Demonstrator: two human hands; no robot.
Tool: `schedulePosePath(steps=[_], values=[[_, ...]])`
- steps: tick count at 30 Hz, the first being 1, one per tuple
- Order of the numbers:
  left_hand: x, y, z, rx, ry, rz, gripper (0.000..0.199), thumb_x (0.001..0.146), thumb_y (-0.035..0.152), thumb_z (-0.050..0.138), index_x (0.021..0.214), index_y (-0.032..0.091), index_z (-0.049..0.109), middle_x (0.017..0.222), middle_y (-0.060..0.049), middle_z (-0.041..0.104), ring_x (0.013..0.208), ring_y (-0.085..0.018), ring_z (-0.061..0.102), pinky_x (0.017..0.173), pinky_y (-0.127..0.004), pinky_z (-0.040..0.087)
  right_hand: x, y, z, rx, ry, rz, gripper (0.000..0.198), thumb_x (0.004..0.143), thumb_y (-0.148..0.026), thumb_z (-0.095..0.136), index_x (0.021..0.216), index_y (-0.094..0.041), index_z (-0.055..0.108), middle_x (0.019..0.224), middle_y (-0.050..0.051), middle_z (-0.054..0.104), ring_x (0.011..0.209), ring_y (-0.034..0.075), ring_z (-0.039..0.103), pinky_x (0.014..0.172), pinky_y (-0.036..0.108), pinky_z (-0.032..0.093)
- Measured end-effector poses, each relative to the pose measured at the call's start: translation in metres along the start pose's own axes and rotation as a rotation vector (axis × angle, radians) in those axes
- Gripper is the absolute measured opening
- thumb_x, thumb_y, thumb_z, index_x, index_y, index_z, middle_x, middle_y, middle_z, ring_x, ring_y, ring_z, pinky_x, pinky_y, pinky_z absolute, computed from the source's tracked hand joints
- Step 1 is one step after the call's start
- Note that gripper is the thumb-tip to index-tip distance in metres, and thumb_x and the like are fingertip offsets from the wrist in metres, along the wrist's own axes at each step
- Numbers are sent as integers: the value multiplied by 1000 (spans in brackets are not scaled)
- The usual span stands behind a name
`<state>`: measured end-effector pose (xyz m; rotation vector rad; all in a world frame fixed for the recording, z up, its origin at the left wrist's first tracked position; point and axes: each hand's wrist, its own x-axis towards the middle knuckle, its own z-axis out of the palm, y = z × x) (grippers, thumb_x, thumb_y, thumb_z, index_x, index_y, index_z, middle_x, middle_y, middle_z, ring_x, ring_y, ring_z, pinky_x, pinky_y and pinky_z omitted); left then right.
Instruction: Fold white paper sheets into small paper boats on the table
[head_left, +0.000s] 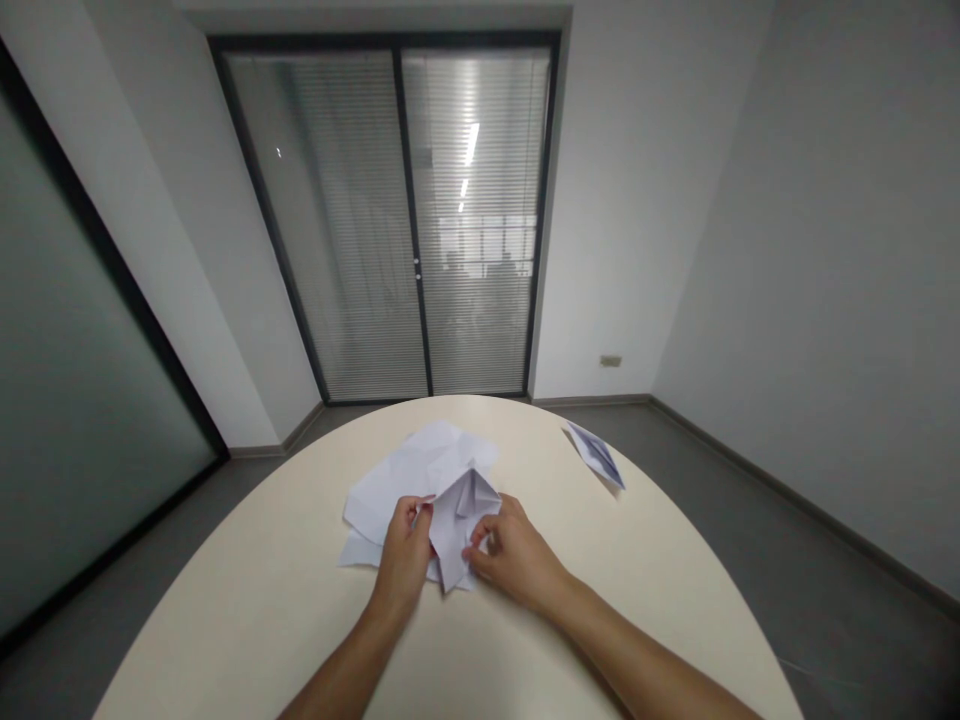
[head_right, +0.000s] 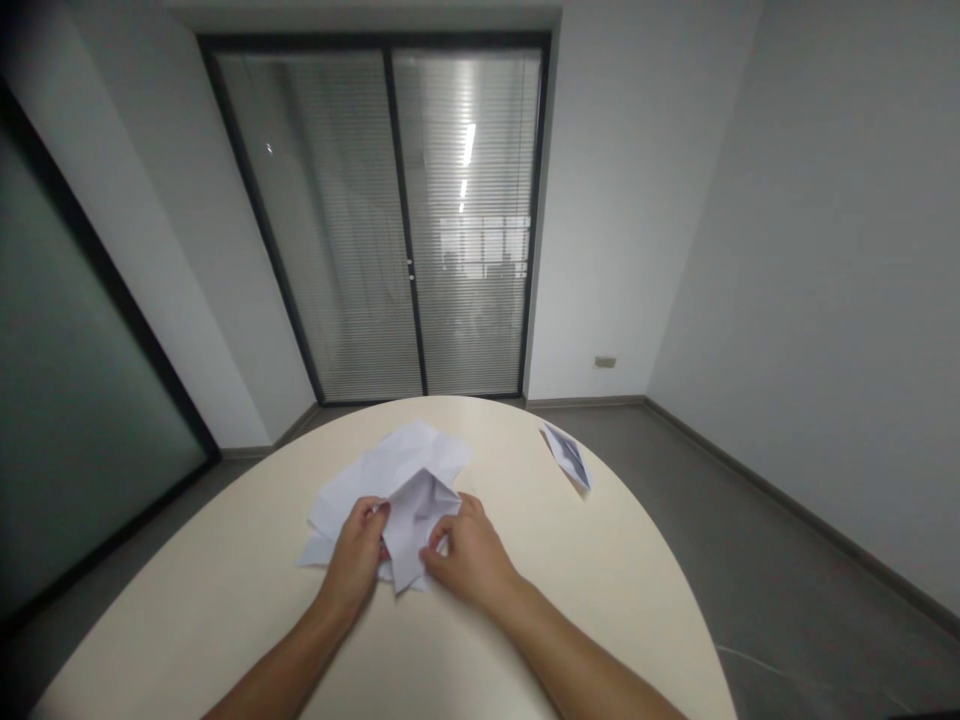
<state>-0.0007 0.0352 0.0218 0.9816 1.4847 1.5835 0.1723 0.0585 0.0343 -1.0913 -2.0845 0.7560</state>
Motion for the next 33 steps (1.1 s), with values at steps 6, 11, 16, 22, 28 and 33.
schedulePosePath(steps=[6, 11, 16, 22, 28, 33], values=[[10, -10, -5, -32, 60, -4, 33, 74, 50, 66, 83, 20, 57, 66, 2, 57, 57, -17, 57, 49, -26, 45, 2, 5, -3, 152, 52, -43, 6, 75, -16, 64, 77, -21, 67, 130, 9, 60, 128, 28, 48, 107, 42, 34], [18, -19, -11, -76, 98, -88, 26, 75, 43, 65, 81, 21, 53, 69, 2, 58, 62, -18, 62, 55, -28, 49, 7, 15, -11, 555, 123, -40, 9, 80, -26, 60, 74, -22, 53, 138, 10, 58, 127, 27, 50, 97, 40, 42], [22, -23, -11, -272, 107, -112, 25, 73, 39, 67, 89, 21, 58, 74, 1, 64, 76, -21, 68, 67, -30, 54, 21, 32, -11, 1003, 321, 144, 18, 73, -35, 62, 69, -23, 50, 72, -1, 61, 74, 18, 59, 71, 30, 49], [22, -21, -3, -574, 95, -102, 28, 78, 28, 62, 105, 21, 63, 100, -5, 73, 92, -22, 71, 87, -35, 55, 27, 51, -5, 954, 352, 508, 22, 68, -40, 64, 73, -22, 53, 66, 0, 57, 69, 19, 61, 58, 27, 47], [22, -29, -6, -460, 85, -24, 32, 80, 34, 63, 109, 22, 65, 113, -5, 72, 107, -25, 67, 91, -36, 54, 23, 46, -7, 490, 445, 245, 31, 72, -42, 65, 94, -20, 63, 101, 9, 68, 98, 26, 60, 77, 34, 48], [18, -25, -10, -221, 99, 40, 31, 79, 37, 64, 107, 22, 66, 122, -7, 69, 120, -27, 60, 100, -37, 48, 22, 27, -15, 599, 280, 106, 44, 88, -58, 55, 110, -21, 65, 108, 10, 71, 108, 27, 61, 92, 39, 46]])
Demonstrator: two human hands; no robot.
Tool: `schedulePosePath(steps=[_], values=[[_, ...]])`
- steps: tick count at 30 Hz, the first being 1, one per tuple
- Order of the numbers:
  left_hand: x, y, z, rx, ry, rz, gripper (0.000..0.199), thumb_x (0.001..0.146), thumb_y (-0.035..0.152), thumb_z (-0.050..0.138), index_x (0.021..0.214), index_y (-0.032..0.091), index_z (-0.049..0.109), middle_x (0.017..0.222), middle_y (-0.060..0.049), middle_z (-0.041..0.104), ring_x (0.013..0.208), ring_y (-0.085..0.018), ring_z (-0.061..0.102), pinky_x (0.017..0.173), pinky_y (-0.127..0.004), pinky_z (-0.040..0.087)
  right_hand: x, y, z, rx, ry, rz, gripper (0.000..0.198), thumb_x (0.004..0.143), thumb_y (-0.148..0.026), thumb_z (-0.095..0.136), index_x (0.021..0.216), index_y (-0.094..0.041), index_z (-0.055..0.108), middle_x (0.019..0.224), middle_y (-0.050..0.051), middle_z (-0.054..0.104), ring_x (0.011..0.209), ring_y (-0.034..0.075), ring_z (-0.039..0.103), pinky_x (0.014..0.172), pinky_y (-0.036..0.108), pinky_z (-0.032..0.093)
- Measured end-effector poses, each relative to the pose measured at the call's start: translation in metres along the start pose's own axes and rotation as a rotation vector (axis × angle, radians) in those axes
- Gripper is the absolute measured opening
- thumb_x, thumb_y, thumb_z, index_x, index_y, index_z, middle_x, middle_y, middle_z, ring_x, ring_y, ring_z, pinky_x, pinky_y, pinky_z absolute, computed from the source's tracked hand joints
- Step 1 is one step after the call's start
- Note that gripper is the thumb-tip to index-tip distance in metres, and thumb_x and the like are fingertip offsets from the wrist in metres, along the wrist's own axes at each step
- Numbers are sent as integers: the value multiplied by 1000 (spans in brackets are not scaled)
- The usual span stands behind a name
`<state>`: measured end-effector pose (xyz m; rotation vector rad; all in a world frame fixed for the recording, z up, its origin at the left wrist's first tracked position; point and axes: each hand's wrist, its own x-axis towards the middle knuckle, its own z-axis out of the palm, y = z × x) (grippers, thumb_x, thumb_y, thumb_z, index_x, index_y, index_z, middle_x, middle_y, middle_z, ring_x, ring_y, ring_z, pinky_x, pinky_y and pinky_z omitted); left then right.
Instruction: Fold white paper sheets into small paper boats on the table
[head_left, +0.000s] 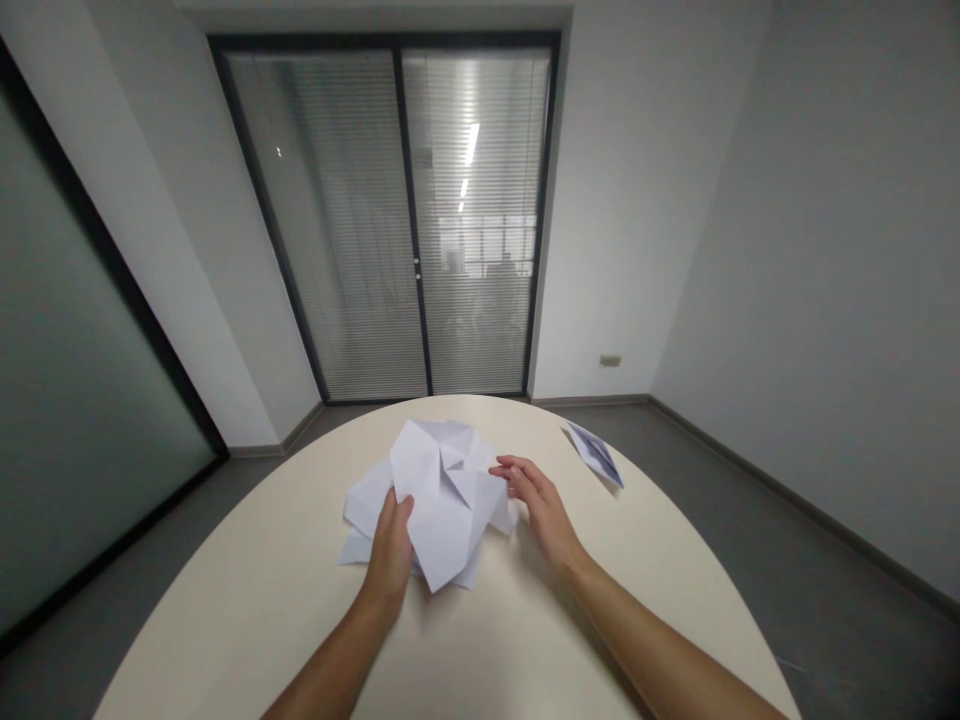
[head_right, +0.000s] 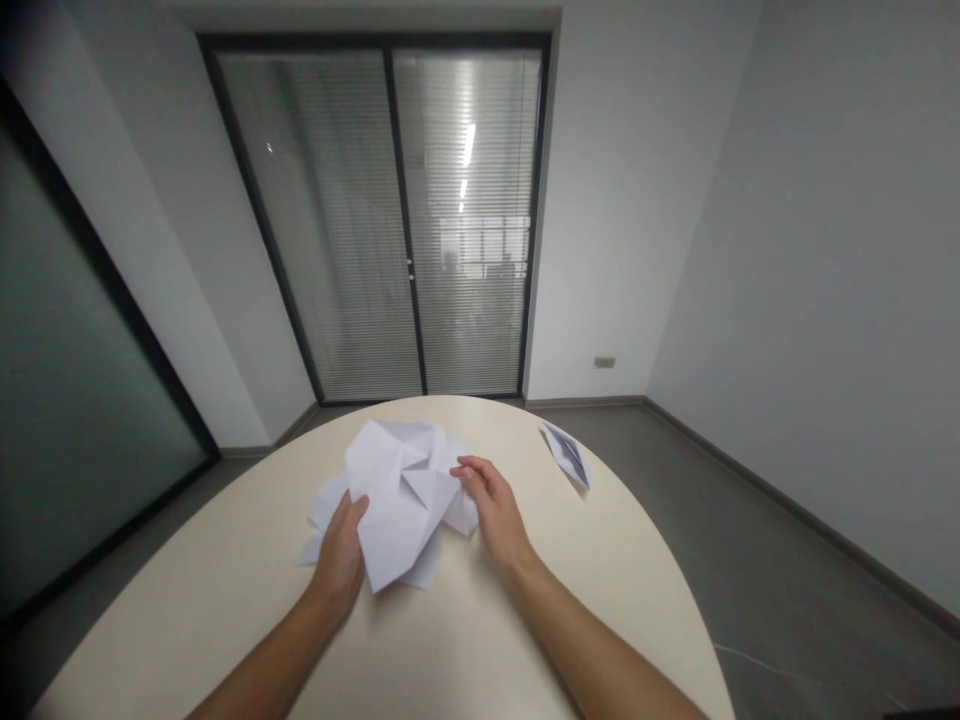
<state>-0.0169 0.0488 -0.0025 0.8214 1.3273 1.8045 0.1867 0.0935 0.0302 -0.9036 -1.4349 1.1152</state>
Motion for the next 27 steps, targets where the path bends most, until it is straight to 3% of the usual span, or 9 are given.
schedulePosePath(steps=[3, 6, 12, 15, 18, 24, 27], values=[[-5, 7, 2, 80, 18, 27, 27, 76, 33, 68, 101, 22, 66, 121, -9, 69, 128, -29, 54, 103, -37, 45, -1, -1, 5, 34, -102, 43, 52, 76, -57, 73, 111, -20, 64, 93, 7, 72, 95, 26, 65, 84, 37, 48], [-8, 12, 3, 83, -7, 16, 25, 75, 33, 70, 97, 23, 64, 110, -8, 71, 123, -29, 57, 97, -36, 49, -2, 2, 8, 15, -162, 67, 45, 69, -52, 80, 98, -19, 68, 93, 7, 72, 93, 26, 66, 83, 37, 49], [-7, 10, 3, 71, -27, 15, 26, 76, 37, 67, 96, 21, 64, 107, -8, 71, 116, -29, 60, 94, -36, 49, -6, 2, 7, -56, 4, 25, 40, 77, -59, 71, 77, -20, 59, 76, 4, 67, 73, 21, 60, 66, 31, 44], [-12, 11, 4, 33, -84, -20, 27, 75, 39, 66, 94, 20, 63, 105, -8, 71, 113, -29, 62, 91, -36, 50, -7, -1, 7, -84, 61, 10, 39, 81, -59, 66, 81, -22, 54, 66, -1, 60, 61, 17, 54, 57, 27, 39], [-16, 13, 4, 8, -134, -19, 27, 75, 38, 66, 94, 20, 64, 104, -6, 72, 112, -28, 63, 93, -36, 50, -4, -3, 6, -75, -51, 51, 38, 80, -57, 67, 92, -22, 55, 61, -5, 56, 54, 15, 50, 52, 25, 35], [-16, 8, 0, -155, -176, -81, 34, 73, 39, 68, 99, 18, 65, 99, -6, 74, 105, -30, 66, 89, -39, 53, 5, 0, -4, 75, -210, 175, 46, 73, -54, 74, 100, -19, 61, 78, 2, 70, 66, 18, 63, 64, 29, 44], [-19, 10, 3, -256, -221, -134, 36, 69, 37, 70, 99, 17, 66, 97, -7, 75, 100, -31, 69, 87, -40, 55, 6, 1, -5, 75, -210, 199, 48, 72, -54, 74, 101, -18, 63, 75, 2, 71, 63, 18, 63, 63, 29, 44]])
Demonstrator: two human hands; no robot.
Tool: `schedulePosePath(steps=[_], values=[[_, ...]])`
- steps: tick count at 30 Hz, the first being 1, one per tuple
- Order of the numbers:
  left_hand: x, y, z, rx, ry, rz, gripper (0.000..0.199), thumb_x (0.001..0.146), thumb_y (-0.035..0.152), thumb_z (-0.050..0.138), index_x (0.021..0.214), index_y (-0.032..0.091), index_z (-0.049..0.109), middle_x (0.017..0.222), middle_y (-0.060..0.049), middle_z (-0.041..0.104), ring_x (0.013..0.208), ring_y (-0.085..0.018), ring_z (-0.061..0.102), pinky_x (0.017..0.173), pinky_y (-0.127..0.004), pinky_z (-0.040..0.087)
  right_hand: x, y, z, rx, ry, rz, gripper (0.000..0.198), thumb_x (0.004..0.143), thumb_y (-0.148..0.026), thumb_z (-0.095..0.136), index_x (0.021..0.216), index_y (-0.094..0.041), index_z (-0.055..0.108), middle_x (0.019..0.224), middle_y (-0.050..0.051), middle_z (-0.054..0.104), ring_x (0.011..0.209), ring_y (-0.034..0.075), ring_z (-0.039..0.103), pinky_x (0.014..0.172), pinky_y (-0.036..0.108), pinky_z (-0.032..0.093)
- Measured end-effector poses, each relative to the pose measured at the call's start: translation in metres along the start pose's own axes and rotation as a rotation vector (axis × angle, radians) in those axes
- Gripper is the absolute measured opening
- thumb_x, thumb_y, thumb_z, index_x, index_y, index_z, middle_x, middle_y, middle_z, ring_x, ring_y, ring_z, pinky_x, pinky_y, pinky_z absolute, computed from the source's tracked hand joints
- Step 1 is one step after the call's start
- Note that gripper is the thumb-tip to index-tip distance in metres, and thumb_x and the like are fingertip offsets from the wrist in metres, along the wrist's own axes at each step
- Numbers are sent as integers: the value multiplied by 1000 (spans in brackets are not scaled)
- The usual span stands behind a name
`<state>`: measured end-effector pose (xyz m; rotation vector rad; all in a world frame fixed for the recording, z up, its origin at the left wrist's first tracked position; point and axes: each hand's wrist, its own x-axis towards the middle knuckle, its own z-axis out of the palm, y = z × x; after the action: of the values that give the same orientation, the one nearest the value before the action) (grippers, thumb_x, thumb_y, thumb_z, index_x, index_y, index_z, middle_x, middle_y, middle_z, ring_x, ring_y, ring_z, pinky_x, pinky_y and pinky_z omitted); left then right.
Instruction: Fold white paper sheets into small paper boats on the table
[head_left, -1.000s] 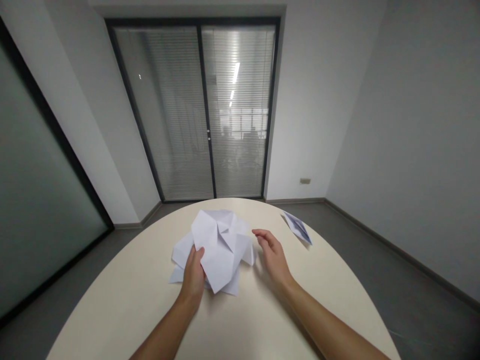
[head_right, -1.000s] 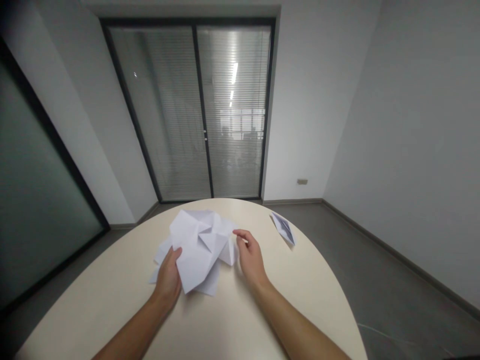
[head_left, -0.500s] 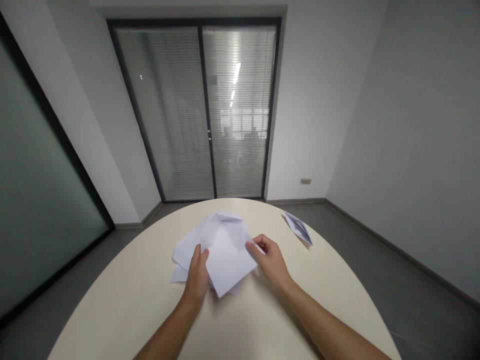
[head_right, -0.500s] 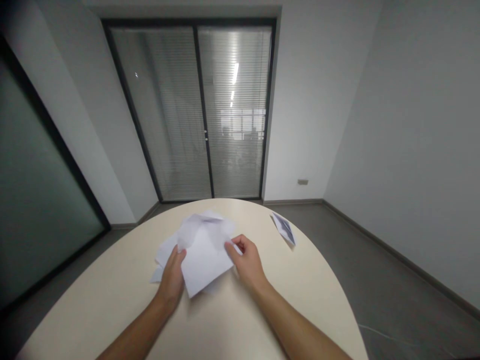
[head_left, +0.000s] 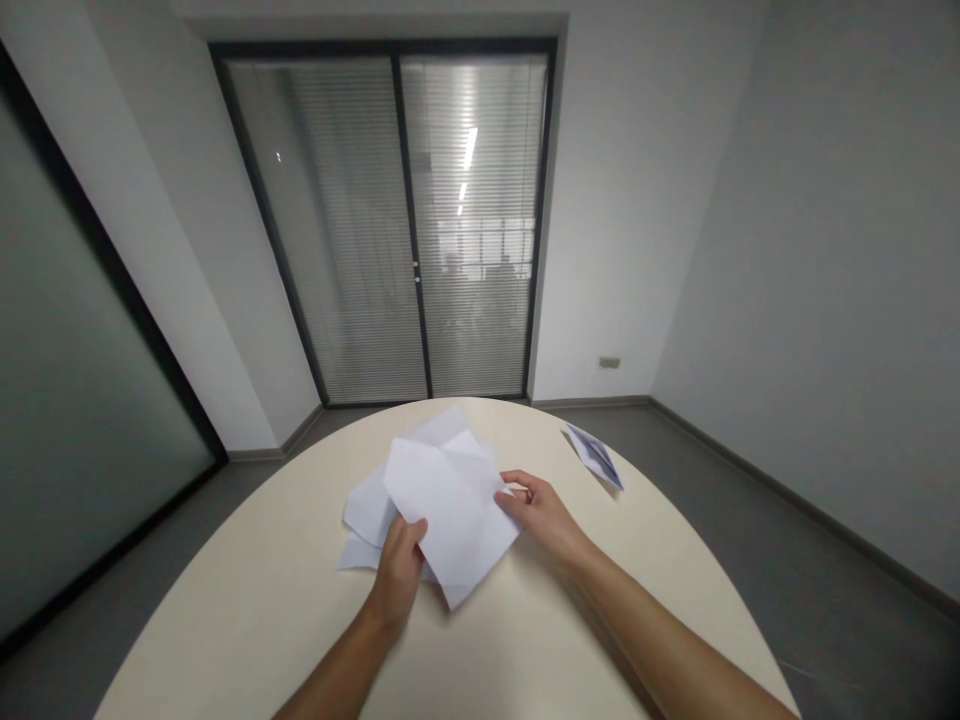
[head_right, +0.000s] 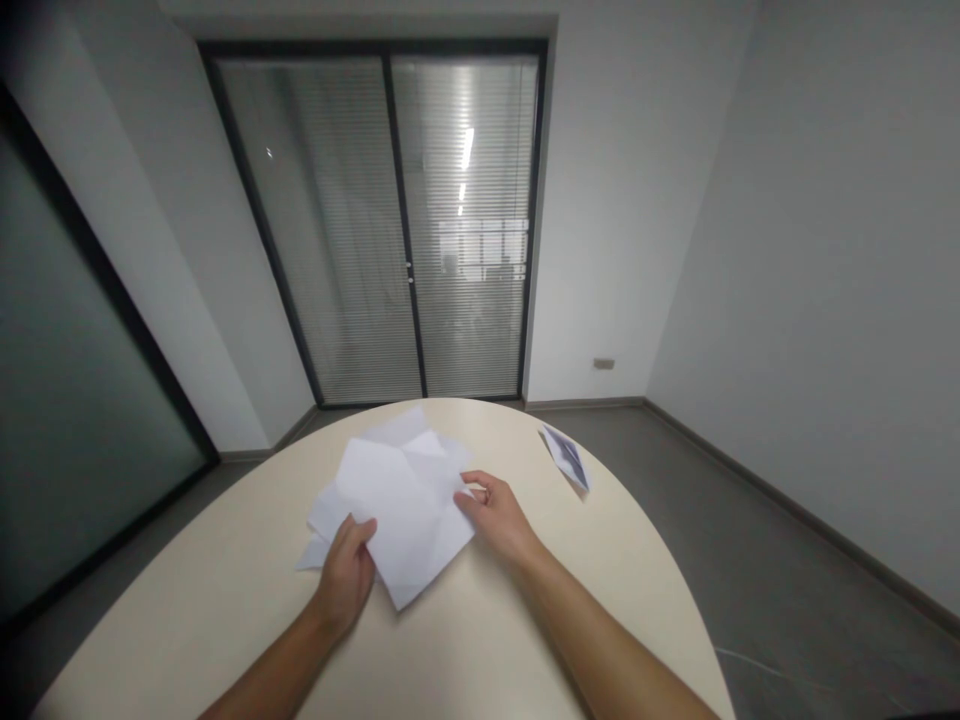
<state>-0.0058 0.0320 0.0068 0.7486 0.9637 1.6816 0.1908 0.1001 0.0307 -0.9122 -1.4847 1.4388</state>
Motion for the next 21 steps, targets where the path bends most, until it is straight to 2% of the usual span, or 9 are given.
schedulePosePath(steps=[2, 5, 8, 10, 12, 14, 16, 21], values=[[-4, 4, 7, -35, 11, -27, 36, 65, 35, 70, 96, 17, 67, 95, -7, 76, 99, -32, 69, 86, -41, 56, -1, -2, 2, -61, 31, -26, 47, 72, -55, 74, 99, -18, 66, 71, 2, 70, 62, 18, 61, 60, 29, 43], [-9, 15, 18, -84, 93, -79, 39, 64, 36, 61, 98, 17, 68, 90, -7, 76, 95, -32, 71, 83, -42, 58, -6, -8, 3, -95, 10, -79, 46, 75, -60, 71, 93, -18, 70, 74, 3, 71, 70, 21, 64, 63, 29, 46], [-9, 25, 20, -102, 144, -186, 41, 67, 36, 55, 101, 17, 70, 79, -7, 75, 87, -32, 74, 75, -44, 59, -9, -11, 0, -53, -47, -66, 57, 84, -71, 56, 85, -17, 73, 81, 7, 73, 82, 25, 67, 70, 33, 49], [-6, 30, 14, -99, 145, -222, 41, 66, 36, 57, 99, 16, 71, 69, -7, 74, 79, -33, 74, 67, -43, 60, -8, -8, -4, -58, -56, -57, 60, 87, -72, 49, 89, -17, 74, 90, 9, 74, 92, 27, 67, 76, 35, 49], [-1, 33, 5, -96, 119, -227, 39, 65, 35, 58, 95, 15, 72, 62, -7, 71, 73, -33, 74, 63, -42, 60, -7, -1, -7, -92, -45, -51, 54, 85, -67, 56, 104, -19, 71, 101, 8, 74, 98, 26, 65, 77, 34, 48], [3, 35, -4, -101, 76, -259, 35, 64, 33, 59, 91, 14, 73, 56, -6, 68, 69, -32, 74, 61, -41, 60, -8, 6, -9, -126, -42, 8, 56, 82, -61, 64, 120, -20, 63, 101, 7, 73, 93, 23, 65, 72, 31, 46], [5, 36, -10, -113, 38, -306, 30, 65, 33, 59, 85, 14, 72, 52, -6, 67, 65, -32, 73, 59, -41, 59, -10, 9, -7, -141, -77, 117, 59, 82, -57, 65, 128, -20, 57, 94, 6, 74, 81, 19, 66, 65, 28, 43], [6, 40, -13, -137, 12, -345, 22, 65, 33, 58, 74, 16, 69, 53, -5, 67, 59, -30, 71, 54, -39, 58, -18, 4, 0, -145, -158, 325, 55, 79, -44, 68, 125, -19, 54, 76, 0, 71, 57, 12, 58, 49, 22, 30]])
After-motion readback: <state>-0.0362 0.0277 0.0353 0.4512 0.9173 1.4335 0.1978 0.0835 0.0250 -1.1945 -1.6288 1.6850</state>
